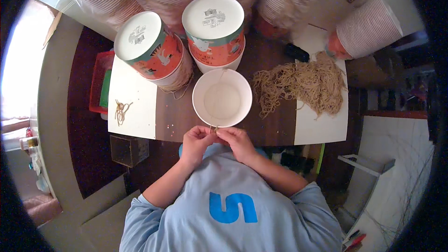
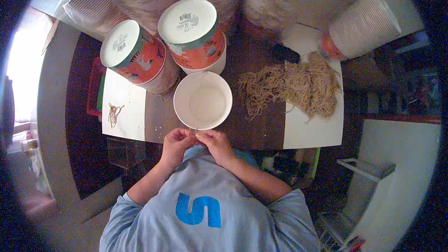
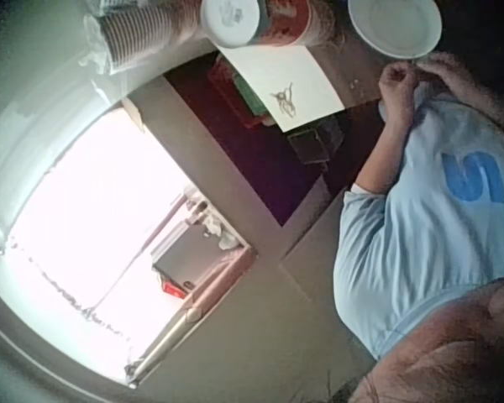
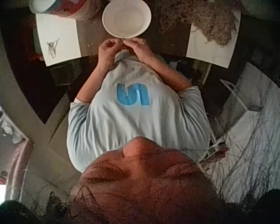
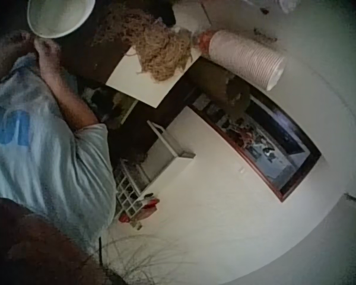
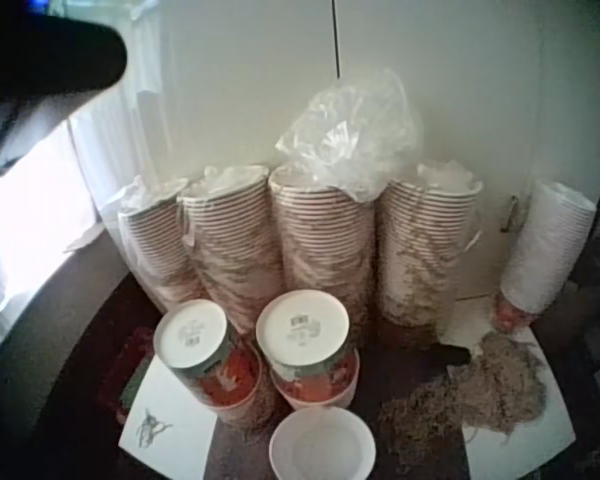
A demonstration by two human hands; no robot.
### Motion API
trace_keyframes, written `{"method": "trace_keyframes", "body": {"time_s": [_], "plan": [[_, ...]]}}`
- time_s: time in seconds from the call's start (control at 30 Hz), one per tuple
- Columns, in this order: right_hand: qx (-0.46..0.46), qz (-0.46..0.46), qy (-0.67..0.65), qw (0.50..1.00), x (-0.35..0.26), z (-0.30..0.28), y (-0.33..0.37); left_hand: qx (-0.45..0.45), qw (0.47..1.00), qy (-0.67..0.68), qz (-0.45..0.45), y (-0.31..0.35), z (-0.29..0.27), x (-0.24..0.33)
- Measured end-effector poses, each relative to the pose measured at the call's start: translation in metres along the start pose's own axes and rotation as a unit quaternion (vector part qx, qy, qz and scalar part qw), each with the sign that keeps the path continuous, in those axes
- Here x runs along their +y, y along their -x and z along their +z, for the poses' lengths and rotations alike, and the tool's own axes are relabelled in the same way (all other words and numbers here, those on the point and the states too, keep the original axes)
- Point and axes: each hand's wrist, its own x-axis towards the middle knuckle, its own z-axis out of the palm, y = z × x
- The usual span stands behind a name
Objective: Applying rubber bands to stacks of plastic food containers at a packaging station.
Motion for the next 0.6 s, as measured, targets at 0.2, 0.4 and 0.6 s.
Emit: {"method": "trace_keyframes", "body": {"time_s": [0.2, 0.4, 0.6], "plan": [[0.002, 0.091, -0.139, 0.986, -0.002, 0.003, -0.001, 0.020, 0.988, -0.119, 0.101, 0.002, 0.000, -0.008], [0.000, 0.128, -0.201, 0.971, 0.007, 0.000, -0.003, 0.044, 0.930, -0.268, 0.246, 0.004, 0.000, -0.010], [0.014, 0.125, -0.186, 0.975, 0.000, 0.002, 0.001, 0.033, 0.870, -0.376, 0.318, 0.009, 0.003, 0.000]]}}
